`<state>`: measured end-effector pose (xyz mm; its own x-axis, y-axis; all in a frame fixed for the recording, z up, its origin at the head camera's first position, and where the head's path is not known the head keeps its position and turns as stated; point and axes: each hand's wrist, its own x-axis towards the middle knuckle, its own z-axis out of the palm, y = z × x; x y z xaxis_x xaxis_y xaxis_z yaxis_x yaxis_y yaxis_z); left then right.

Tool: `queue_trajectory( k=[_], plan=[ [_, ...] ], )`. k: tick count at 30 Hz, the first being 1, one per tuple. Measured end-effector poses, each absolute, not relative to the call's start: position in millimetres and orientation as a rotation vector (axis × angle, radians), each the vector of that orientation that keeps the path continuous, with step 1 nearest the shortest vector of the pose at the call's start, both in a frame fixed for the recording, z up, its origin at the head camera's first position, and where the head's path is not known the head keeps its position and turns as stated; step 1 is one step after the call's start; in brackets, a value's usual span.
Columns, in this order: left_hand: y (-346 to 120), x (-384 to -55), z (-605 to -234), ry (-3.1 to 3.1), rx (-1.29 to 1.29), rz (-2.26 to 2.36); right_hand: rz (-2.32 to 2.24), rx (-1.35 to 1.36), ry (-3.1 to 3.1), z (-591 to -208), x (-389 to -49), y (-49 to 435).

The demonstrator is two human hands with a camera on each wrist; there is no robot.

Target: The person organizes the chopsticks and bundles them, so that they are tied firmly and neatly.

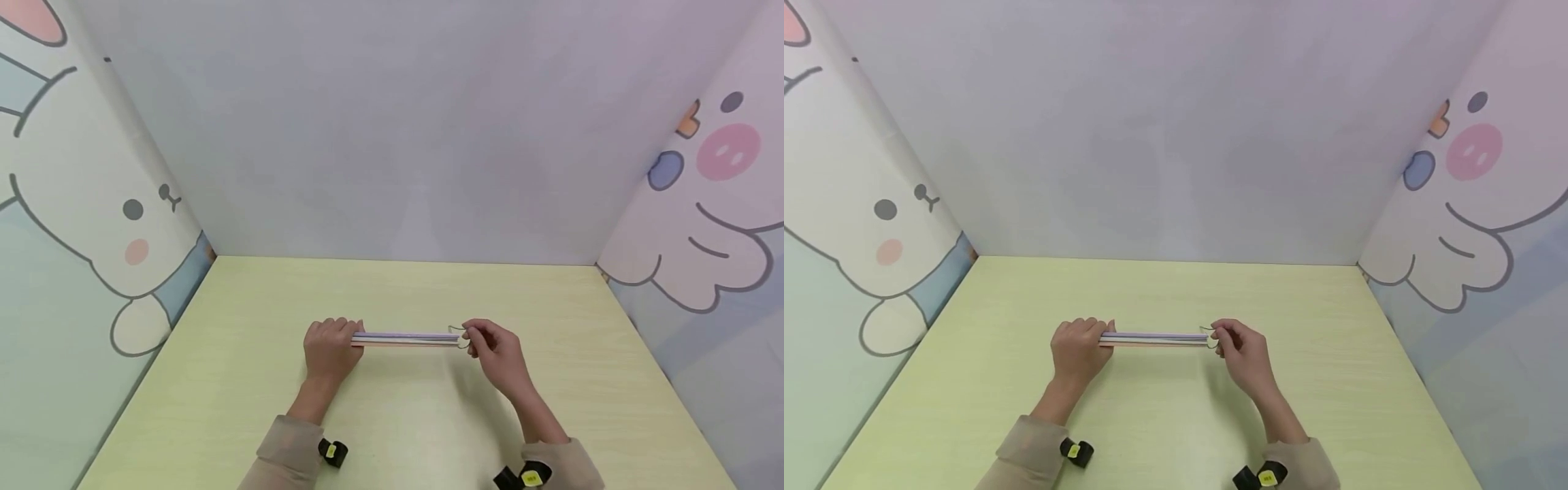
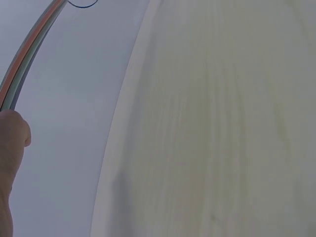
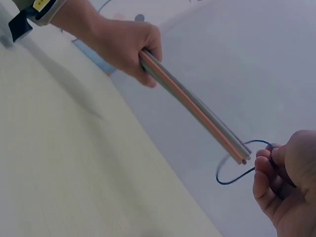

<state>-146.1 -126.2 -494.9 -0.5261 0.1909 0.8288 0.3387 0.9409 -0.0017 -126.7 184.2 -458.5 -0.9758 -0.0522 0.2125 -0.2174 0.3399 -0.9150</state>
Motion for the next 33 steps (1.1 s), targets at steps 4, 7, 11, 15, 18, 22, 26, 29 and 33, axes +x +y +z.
queue_trajectory(
  k=[4,7,11,15,18,22,26,29,33],
  plan=[
    [-127.4,-146.8,-495.9,-2.130,-0.355,-0.194,1.848,0.371,-2.398,-452.9,-117.6,182.0],
    [-127.5,-147.1,-494.8,-2.121,-0.338,-0.201,1.933,0.494,-2.411,-455.0,-111.1,181.3],
    [-127.7,-147.5,-492.2,-2.110,-0.308,-0.211,2.087,0.589,-2.466,-468.8,-104.9,177.0],
    [-129.5,-148.1,-491.8,-2.073,-0.287,-0.222,2.247,0.539,-2.384,-488.0,-103.0,170.1],
    [-130.5,-148.7,-493.5,-2.029,-0.280,-0.236,2.251,0.510,-2.331,-496.9,-102.7,163.7],
    [-129.5,-148.9,-495.2,-1.991,-0.264,-0.243,2.005,0.688,-2.370,-501.0,-101.4,151.6],
    [-127.5,-148.4,-495.8,-2.003,-0.239,-0.237,1.420,1.064,-2.297,-504.9,-100.1,137.9],
    [-126.4,-147.8,-495.4,-2.026,-0.218,-0.236,1.137,1.199,-2.157,-511.3,-99.2,129.9],
    [-125.0,-147.4,-494.1,-2.051,-0.196,-0.242,1.160,1.201,-2.036,-522.6,-96.9,122.9]
  ],
)
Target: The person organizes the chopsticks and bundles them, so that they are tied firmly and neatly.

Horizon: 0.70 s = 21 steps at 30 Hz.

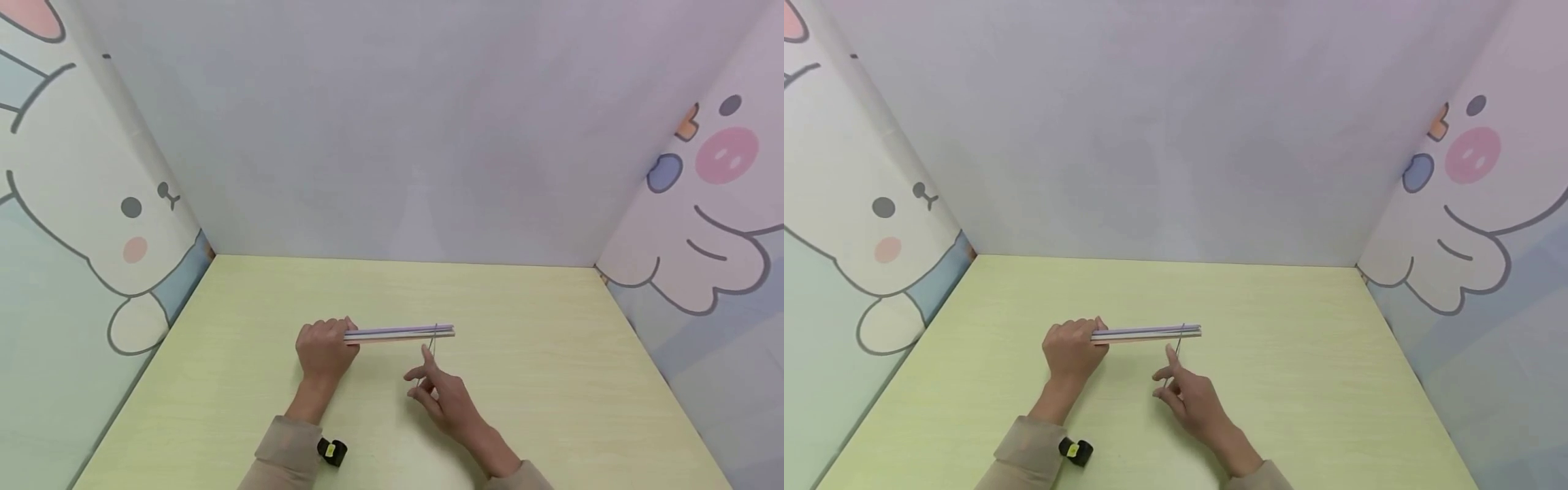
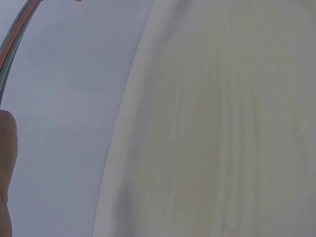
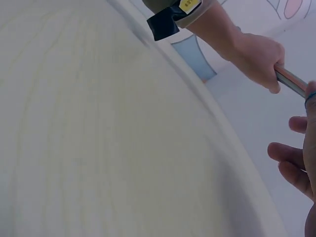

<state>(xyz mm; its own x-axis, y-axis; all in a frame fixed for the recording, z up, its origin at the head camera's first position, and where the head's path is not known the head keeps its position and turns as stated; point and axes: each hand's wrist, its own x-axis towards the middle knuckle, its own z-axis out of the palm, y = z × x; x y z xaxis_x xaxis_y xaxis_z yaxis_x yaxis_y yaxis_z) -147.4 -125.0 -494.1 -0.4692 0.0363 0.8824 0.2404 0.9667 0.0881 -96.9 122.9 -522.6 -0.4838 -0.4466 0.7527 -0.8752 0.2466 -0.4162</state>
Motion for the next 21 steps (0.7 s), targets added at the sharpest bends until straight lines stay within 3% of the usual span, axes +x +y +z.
queue_trajectory(
  k=[4,12,21],
  plan=[
    [-122.8,-147.4,-492.5,-2.037,-0.200,-0.246,1.397,1.020,-1.977,-528.0,-89.0,115.1],
    [-117.8,-148.2,-492.6,-2.014,-0.225,-0.218,2.049,0.238,-1.926,-517.0,-66.8,90.8],
    [-119.6,-145.7,-491.6,-1.978,-0.229,-0.242,2.330,-0.027,-1.930,-507.1,-77.5,98.6]
  ],
)
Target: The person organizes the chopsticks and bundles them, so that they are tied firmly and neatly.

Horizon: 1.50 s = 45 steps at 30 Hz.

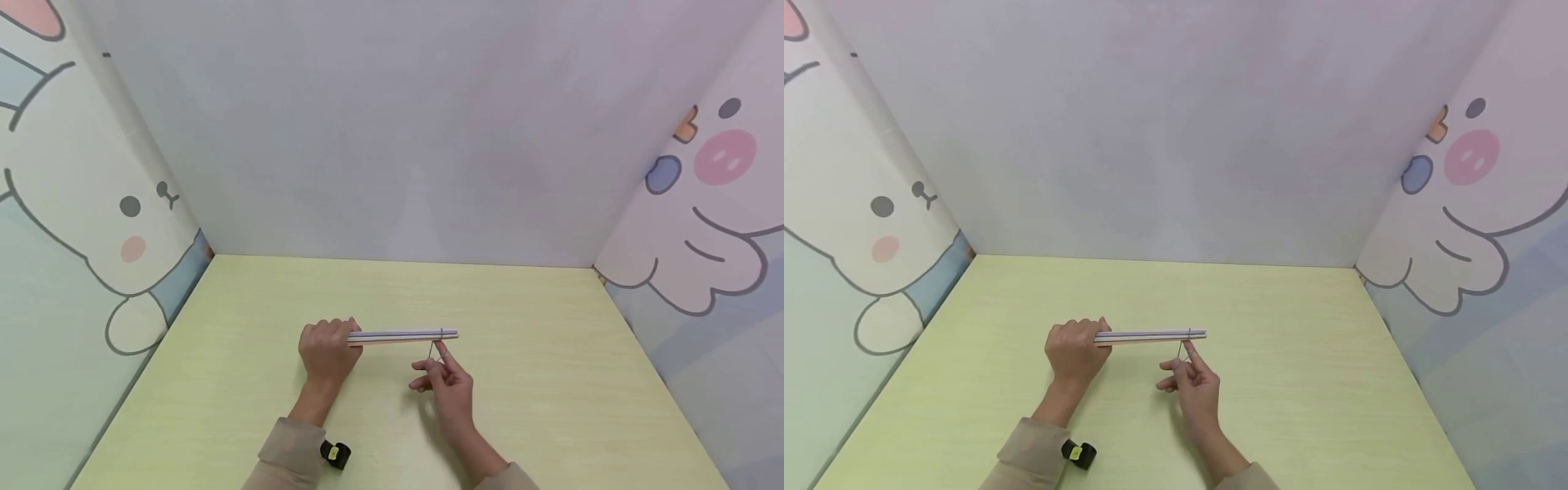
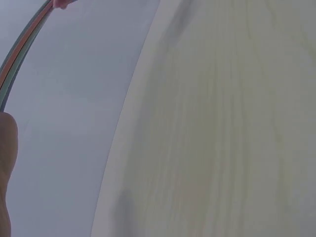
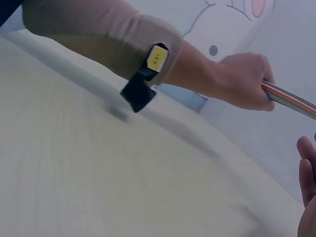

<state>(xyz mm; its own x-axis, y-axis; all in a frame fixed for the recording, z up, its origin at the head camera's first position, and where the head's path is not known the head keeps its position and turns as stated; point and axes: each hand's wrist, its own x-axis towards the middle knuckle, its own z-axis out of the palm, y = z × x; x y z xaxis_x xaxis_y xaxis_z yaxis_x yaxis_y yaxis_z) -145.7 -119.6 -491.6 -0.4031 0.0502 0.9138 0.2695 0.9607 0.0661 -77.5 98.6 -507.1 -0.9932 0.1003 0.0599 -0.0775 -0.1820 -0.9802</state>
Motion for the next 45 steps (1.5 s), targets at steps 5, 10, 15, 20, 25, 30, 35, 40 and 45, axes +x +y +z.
queue_trajectory(
  k=[5,10,15,20,25,30,35,40,45],
  plan=[
    [-121.8,-145.7,-493.3,-1.962,-0.279,-0.243,2.478,-0.028,-1.764,-507.2,-87.0,114.1],
    [-122.2,-145.1,-496.4,-1.956,-0.309,-0.249,2.668,0.166,-1.537,-511.6,-91.2,122.2],
    [-122.7,-145.1,-499.6,-1.953,-0.312,-0.242,2.752,0.337,-1.418,-513.5,-93.4,126.5],
    [-123.8,-145.0,-501.6,-1.934,-0.325,-0.242,2.679,0.489,-1.465,-511.1,-96.3,129.2],
    [-125.1,-145.3,-499.6,-1.897,-0.382,-0.241,2.386,0.628,-1.666,-507.0,-101.4,135.5],
    [-127.8,-146.7,-496.2,-1.855,-0.415,-0.225,2.293,0.799,-1.680,-503.4,-106.1,140.7],
    [-129.7,-146.8,-493.6,-1.841,-0.411,-0.227,2.311,0.874,-1.652,-501.1,-110.4,141.1],
    [-130.7,-147.0,-492.6,-1.830,-0.401,-0.231,2.310,0.898,-1.661,-498.7,-112.6,141.8],
    [-131.1,-147.3,-492.5,-1.822,-0.395,-0.220,2.274,0.804,-1.777,-495.8,-113.2,143.5]
  ],
)
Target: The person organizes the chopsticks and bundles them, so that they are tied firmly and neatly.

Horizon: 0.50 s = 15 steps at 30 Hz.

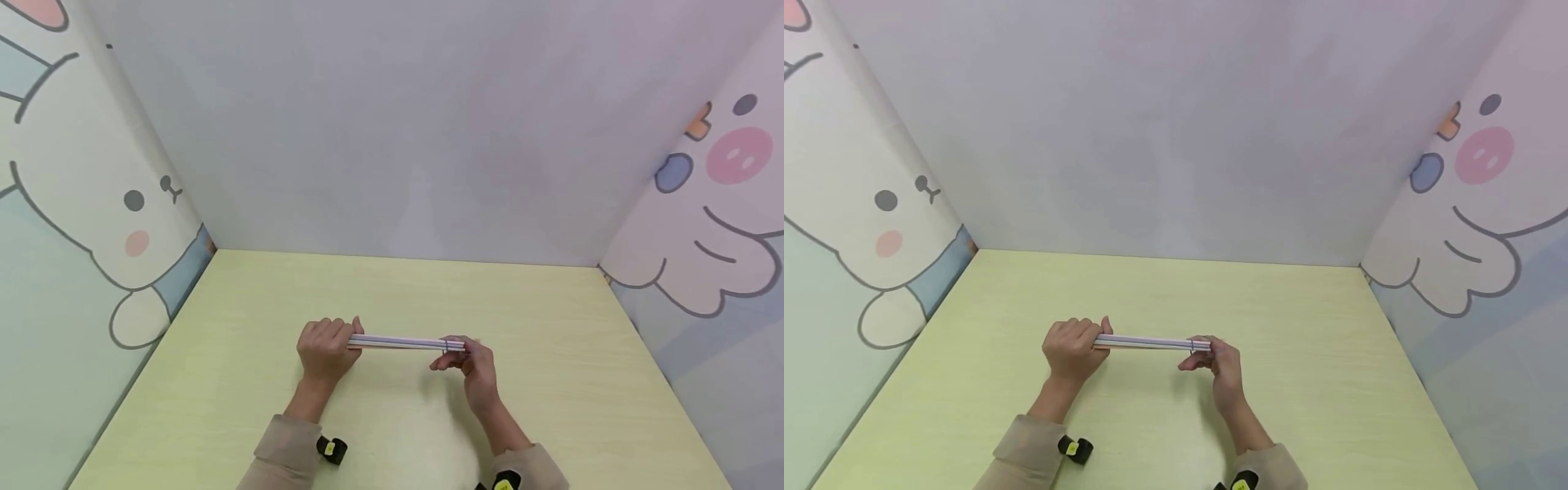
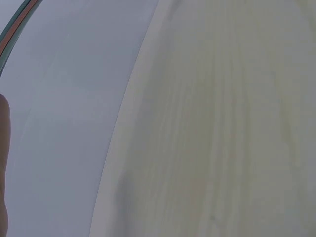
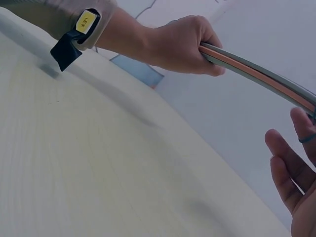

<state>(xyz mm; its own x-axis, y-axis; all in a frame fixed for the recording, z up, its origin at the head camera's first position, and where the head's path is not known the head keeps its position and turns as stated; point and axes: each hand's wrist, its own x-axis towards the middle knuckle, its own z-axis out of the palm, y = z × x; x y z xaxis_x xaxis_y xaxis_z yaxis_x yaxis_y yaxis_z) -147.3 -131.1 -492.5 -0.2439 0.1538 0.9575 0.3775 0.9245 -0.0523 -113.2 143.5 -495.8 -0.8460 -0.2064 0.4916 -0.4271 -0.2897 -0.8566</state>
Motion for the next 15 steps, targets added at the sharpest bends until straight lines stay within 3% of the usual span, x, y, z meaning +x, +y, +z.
queue_trajectory(
  k=[6,15],
  plan=[
    [-131.7,-147.2,-491.1,-1.822,-0.383,-0.202,2.193,0.658,-1.999,-493.5,-113.2,142.0],
    [-132.0,-147.0,-484.5,-1.795,-0.369,-0.229,2.406,0.753,-1.807,-488.9,-109.3,139.0]
  ],
)
